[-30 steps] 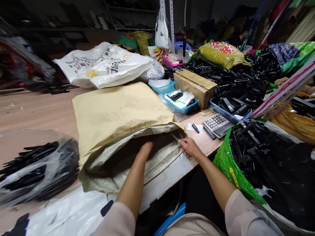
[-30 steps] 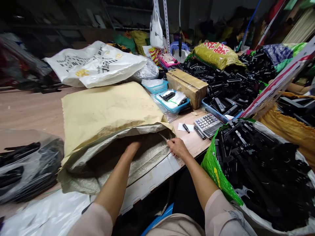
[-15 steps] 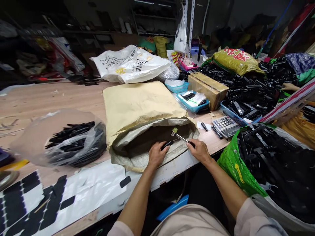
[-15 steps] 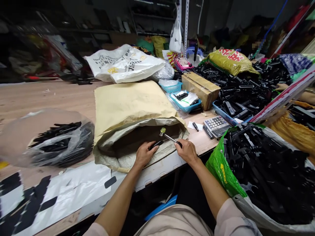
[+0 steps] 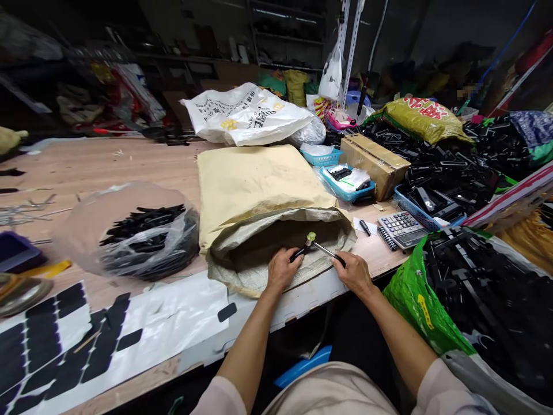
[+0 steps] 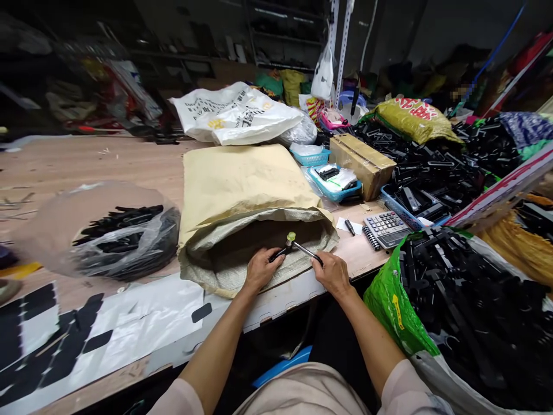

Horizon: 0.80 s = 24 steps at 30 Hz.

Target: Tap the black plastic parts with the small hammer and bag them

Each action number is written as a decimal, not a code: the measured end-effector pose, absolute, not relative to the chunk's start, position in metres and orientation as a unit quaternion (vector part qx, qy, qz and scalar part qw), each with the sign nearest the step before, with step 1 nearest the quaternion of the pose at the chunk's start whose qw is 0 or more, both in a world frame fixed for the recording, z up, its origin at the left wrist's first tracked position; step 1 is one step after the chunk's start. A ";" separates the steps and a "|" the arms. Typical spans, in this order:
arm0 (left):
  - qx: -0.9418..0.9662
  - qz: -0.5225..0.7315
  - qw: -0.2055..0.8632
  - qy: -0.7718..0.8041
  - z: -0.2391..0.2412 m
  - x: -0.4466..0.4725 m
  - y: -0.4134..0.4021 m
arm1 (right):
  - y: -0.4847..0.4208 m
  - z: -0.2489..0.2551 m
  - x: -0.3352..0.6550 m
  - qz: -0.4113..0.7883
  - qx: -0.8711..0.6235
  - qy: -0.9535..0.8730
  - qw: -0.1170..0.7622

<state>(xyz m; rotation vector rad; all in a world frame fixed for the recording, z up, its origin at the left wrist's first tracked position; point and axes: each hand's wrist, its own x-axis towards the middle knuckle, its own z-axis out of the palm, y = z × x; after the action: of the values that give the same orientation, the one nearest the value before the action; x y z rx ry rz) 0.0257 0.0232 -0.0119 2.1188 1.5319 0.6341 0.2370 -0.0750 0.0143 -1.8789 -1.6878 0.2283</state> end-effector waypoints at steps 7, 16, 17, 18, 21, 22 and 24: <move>0.748 0.241 0.246 0.567 -0.010 0.027 0.024 | -0.071 0.014 0.229 0.101 -0.677 -0.666 0.295; 0.749 0.261 0.249 0.556 -0.020 0.025 0.027 | -0.038 0.025 0.253 0.182 -0.763 -0.558 0.271; 0.752 0.264 0.249 0.551 -0.020 0.024 0.029 | -0.033 0.025 0.257 0.202 -0.762 -0.550 0.275; 0.754 0.268 0.251 0.544 -0.019 0.024 0.031 | -0.028 0.025 0.260 0.223 -0.758 -0.545 0.279; 0.763 0.319 0.249 0.505 -0.008 0.024 0.025 | -0.018 0.022 0.269 0.290 -0.746 -0.528 0.284; 0.766 0.347 0.239 0.485 -0.003 0.023 0.017 | -0.016 0.021 0.272 0.310 -0.742 -0.521 0.286; 0.778 0.394 0.218 0.437 0.008 0.018 -0.012 | -0.014 0.017 0.275 0.342 -0.735 -0.508 0.291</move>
<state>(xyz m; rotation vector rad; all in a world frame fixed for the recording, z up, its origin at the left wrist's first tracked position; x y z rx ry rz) 0.0184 -0.0124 0.0076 2.1545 1.2100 1.0916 0.2752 -0.0135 0.0168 -1.9598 -1.3547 0.9108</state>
